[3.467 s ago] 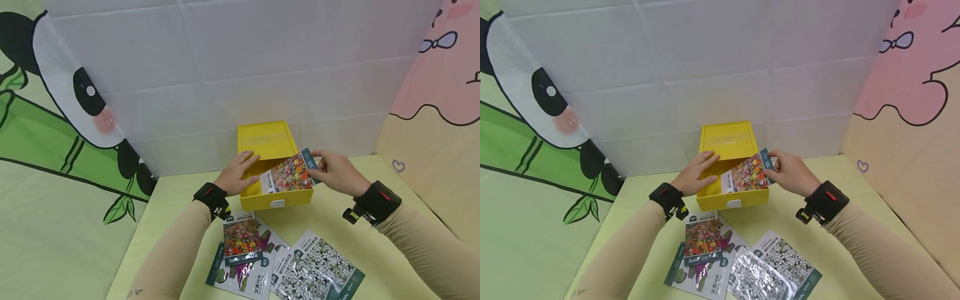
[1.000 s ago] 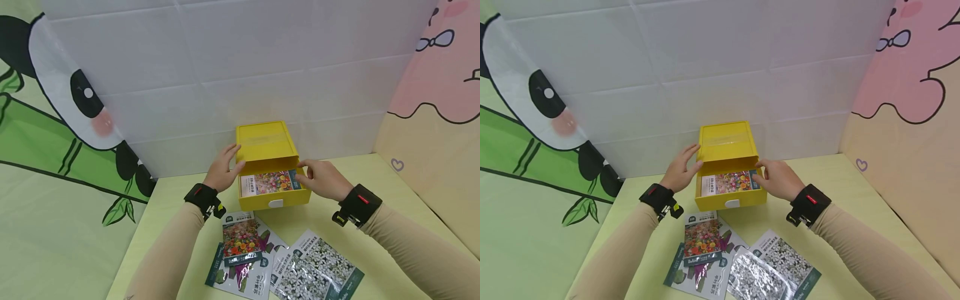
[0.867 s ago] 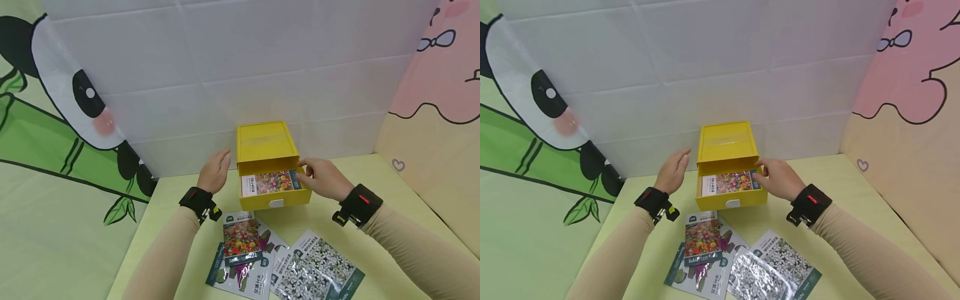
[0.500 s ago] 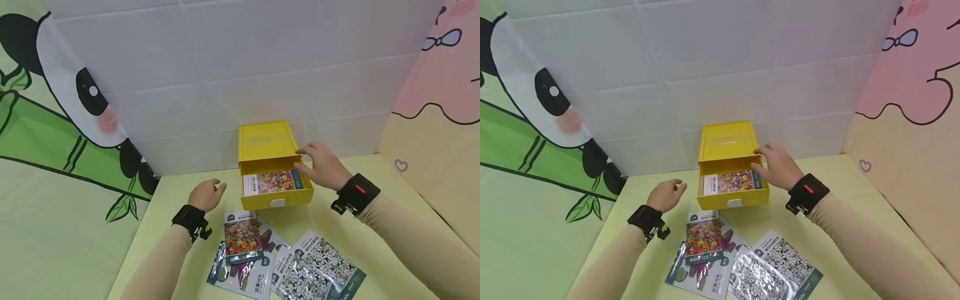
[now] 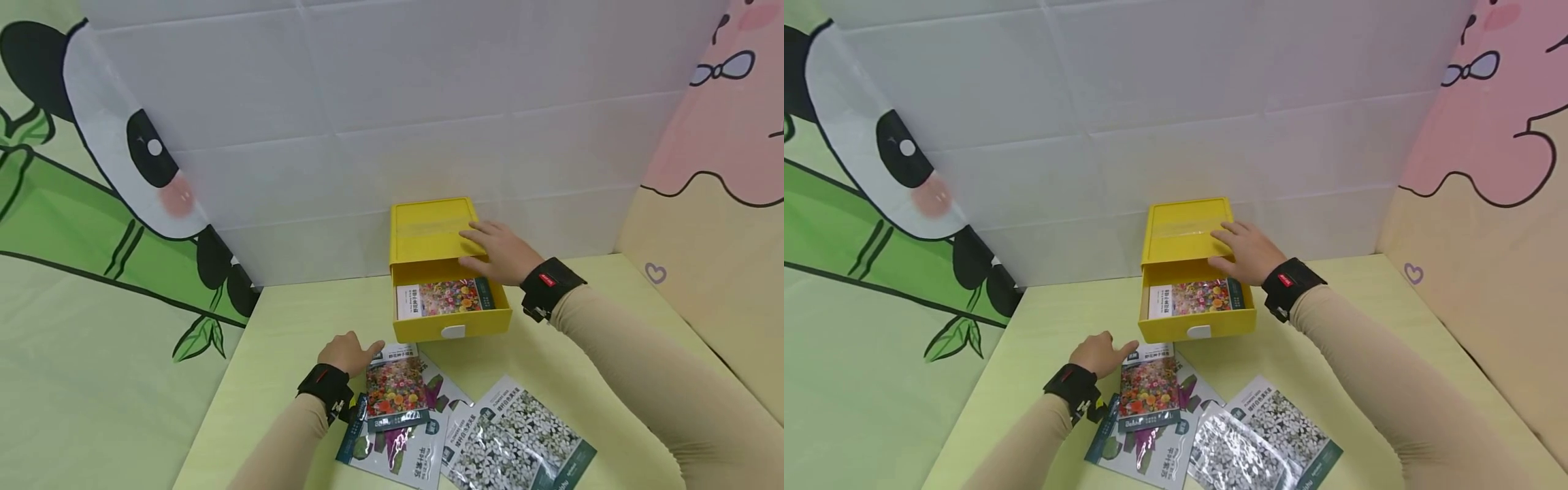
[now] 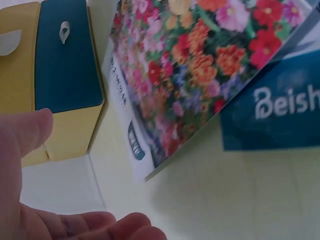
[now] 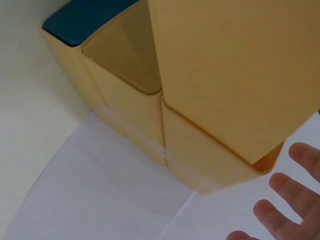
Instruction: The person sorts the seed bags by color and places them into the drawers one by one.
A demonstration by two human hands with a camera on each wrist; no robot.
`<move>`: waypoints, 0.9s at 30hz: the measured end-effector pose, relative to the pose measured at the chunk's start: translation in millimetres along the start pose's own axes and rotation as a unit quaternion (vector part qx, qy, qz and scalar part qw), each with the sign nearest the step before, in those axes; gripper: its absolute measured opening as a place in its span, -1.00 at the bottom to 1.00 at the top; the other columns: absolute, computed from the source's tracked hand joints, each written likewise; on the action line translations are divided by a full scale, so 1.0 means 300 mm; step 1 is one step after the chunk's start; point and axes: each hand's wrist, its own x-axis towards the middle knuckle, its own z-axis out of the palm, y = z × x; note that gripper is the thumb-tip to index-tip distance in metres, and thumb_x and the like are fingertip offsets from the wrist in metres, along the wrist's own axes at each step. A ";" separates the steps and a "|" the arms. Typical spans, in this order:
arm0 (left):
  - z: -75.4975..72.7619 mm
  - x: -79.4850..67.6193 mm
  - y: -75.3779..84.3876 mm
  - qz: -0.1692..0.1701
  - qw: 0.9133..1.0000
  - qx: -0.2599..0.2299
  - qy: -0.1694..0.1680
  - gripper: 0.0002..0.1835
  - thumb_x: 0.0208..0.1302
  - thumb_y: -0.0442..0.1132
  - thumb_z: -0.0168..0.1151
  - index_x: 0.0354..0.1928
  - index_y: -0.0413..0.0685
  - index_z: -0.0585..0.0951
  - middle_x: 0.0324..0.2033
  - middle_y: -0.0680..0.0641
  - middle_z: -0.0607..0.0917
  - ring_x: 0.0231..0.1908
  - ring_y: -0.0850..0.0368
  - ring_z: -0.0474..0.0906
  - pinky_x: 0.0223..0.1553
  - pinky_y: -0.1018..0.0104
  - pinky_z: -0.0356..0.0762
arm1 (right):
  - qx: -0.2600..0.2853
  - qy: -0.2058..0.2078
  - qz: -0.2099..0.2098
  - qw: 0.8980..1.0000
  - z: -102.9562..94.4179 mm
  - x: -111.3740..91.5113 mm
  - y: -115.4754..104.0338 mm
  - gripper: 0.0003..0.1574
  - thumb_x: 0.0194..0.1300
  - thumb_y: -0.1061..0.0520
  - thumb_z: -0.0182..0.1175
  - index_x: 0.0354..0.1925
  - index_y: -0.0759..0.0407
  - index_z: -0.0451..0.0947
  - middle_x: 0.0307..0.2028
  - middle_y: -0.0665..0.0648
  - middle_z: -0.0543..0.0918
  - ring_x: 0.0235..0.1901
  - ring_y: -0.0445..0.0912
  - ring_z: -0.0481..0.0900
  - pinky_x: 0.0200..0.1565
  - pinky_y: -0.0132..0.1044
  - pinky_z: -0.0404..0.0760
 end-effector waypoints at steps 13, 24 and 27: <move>0.042 -0.029 0.042 -0.019 1.000 0.000 -0.011 -0.30 0.04 0.39 0.26 -0.45 -0.23 0.55 -0.74 0.00 0.31 -0.71 0.12 0.30 -0.69 0.31 0.21 | 0.050 -0.062 0.068 0.994 0.060 0.064 0.054 -0.30 0.55 -0.10 -0.20 0.44 0.28 0.13 0.43 0.40 0.04 0.40 0.28 0.01 0.39 0.14 0.03; 0.109 -0.013 0.016 0.012 1.000 -0.001 -0.020 -0.03 -0.21 0.50 0.34 0.01 -0.21 0.53 -0.37 -0.12 0.42 -0.49 0.02 0.41 -0.48 0.18 0.49 | 0.041 -0.052 0.053 0.996 0.098 0.074 0.063 -0.32 0.57 -0.11 -0.28 0.42 0.27 0.14 0.43 0.37 0.02 0.36 0.29 0.11 0.35 0.12 0.16; 0.123 -0.004 0.010 0.024 0.999 0.000 -0.021 -0.05 -0.25 0.48 0.38 0.00 -0.18 0.52 -0.38 -0.11 0.37 -0.49 0.02 0.39 -0.48 0.19 0.46 | 0.043 -0.048 0.054 0.996 0.100 0.076 0.061 -0.32 0.57 -0.12 -0.28 0.42 0.26 0.15 0.42 0.37 0.02 0.35 0.29 0.13 0.35 0.12 0.17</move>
